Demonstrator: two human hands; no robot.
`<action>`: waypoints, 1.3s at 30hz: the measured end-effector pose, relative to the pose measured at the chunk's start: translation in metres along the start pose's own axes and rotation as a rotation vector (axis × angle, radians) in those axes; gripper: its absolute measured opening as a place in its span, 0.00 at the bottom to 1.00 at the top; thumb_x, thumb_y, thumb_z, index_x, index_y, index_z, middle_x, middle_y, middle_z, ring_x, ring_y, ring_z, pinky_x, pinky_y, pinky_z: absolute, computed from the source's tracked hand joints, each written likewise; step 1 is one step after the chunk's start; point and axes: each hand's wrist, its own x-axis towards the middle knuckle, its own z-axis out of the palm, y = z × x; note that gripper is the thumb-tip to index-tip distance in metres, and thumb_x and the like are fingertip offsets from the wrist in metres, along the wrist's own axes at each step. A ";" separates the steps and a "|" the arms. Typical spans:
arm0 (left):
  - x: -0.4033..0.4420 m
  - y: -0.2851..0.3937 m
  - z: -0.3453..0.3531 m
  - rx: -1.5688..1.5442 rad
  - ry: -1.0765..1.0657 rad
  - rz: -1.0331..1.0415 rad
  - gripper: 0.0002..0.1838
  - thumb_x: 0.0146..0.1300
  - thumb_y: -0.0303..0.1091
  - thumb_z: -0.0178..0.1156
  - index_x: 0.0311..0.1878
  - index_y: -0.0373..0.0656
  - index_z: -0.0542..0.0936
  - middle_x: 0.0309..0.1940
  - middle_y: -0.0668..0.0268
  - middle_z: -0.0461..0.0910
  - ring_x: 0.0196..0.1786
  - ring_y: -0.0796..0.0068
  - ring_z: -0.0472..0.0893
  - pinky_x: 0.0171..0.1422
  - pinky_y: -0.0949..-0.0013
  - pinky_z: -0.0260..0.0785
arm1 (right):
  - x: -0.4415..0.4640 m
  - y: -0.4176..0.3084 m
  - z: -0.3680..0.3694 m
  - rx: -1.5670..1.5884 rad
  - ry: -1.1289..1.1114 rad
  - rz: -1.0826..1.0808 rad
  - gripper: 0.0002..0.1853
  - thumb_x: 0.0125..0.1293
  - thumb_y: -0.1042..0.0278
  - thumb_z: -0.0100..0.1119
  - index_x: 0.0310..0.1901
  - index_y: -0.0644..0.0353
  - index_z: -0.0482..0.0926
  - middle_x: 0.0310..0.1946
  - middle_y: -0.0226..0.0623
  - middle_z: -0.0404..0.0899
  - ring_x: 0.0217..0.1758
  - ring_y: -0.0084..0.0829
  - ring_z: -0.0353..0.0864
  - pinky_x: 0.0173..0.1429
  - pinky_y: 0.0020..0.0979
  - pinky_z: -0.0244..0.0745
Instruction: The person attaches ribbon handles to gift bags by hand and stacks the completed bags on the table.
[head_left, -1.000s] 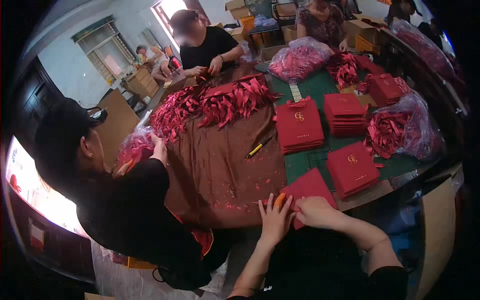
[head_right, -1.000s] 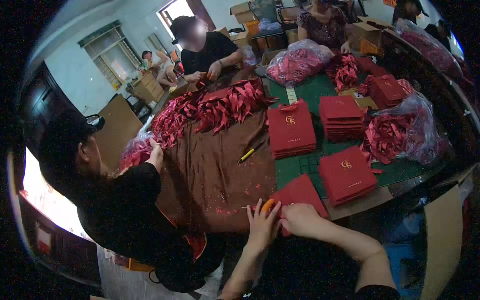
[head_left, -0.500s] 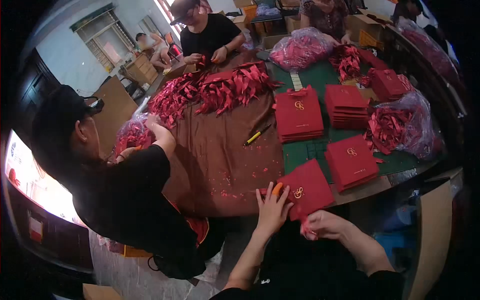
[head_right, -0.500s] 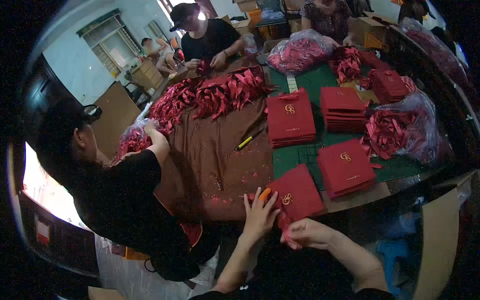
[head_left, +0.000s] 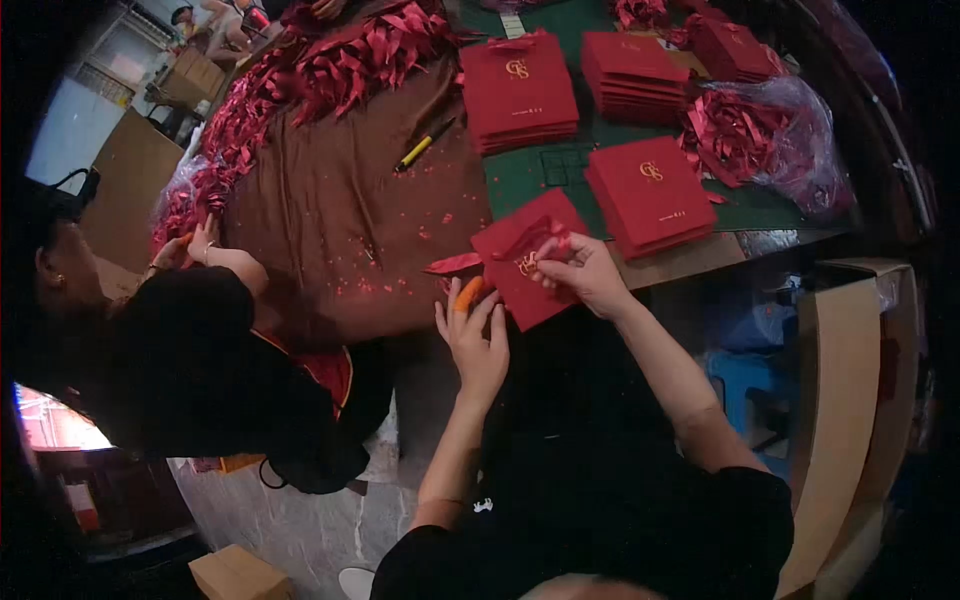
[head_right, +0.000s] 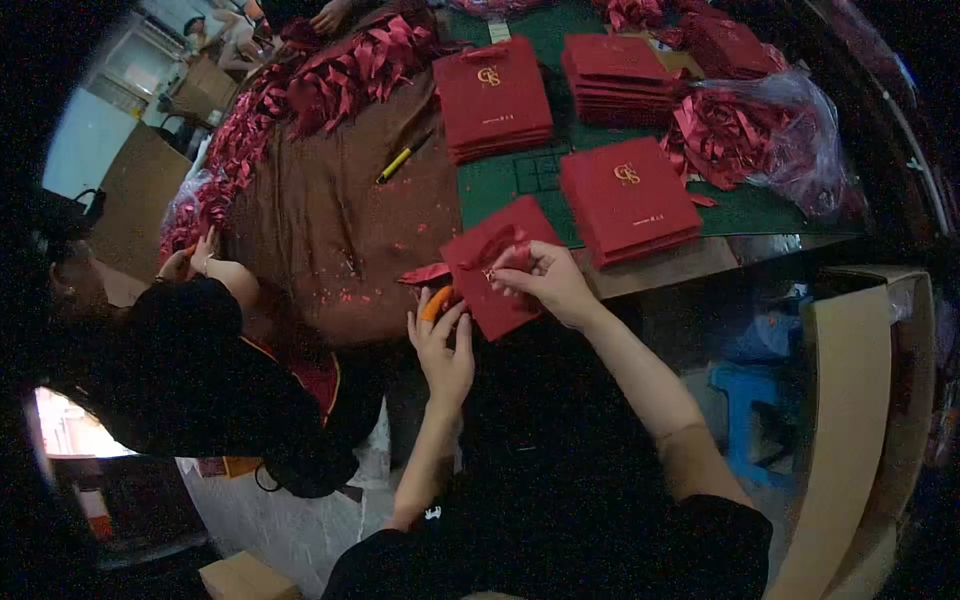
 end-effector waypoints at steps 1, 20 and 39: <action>0.000 -0.001 0.000 -0.004 -0.018 -0.024 0.10 0.62 0.31 0.60 0.46 0.44 0.82 0.59 0.58 0.73 0.72 0.59 0.60 0.75 0.46 0.38 | 0.000 0.003 -0.003 0.017 -0.013 0.029 0.06 0.62 0.73 0.63 0.40 0.63 0.79 0.33 0.33 0.82 0.35 0.19 0.80 0.40 0.22 0.75; -0.002 -0.006 0.008 -0.038 -0.029 -0.056 0.12 0.57 0.31 0.65 0.45 0.46 0.83 0.64 0.56 0.65 0.76 0.54 0.50 0.76 0.43 0.30 | -0.004 0.012 0.005 -0.251 -0.053 -0.022 0.04 0.62 0.74 0.63 0.37 0.63 0.79 0.34 0.28 0.78 0.38 0.16 0.75 0.43 0.23 0.71; -0.002 -0.008 0.006 -0.059 -0.050 -0.026 0.09 0.53 0.31 0.67 0.39 0.48 0.84 0.67 0.54 0.62 0.77 0.53 0.46 0.76 0.42 0.29 | -0.002 0.016 0.007 -0.657 -0.148 -0.259 0.07 0.56 0.74 0.66 0.33 0.65 0.77 0.34 0.44 0.80 0.38 0.38 0.81 0.41 0.37 0.75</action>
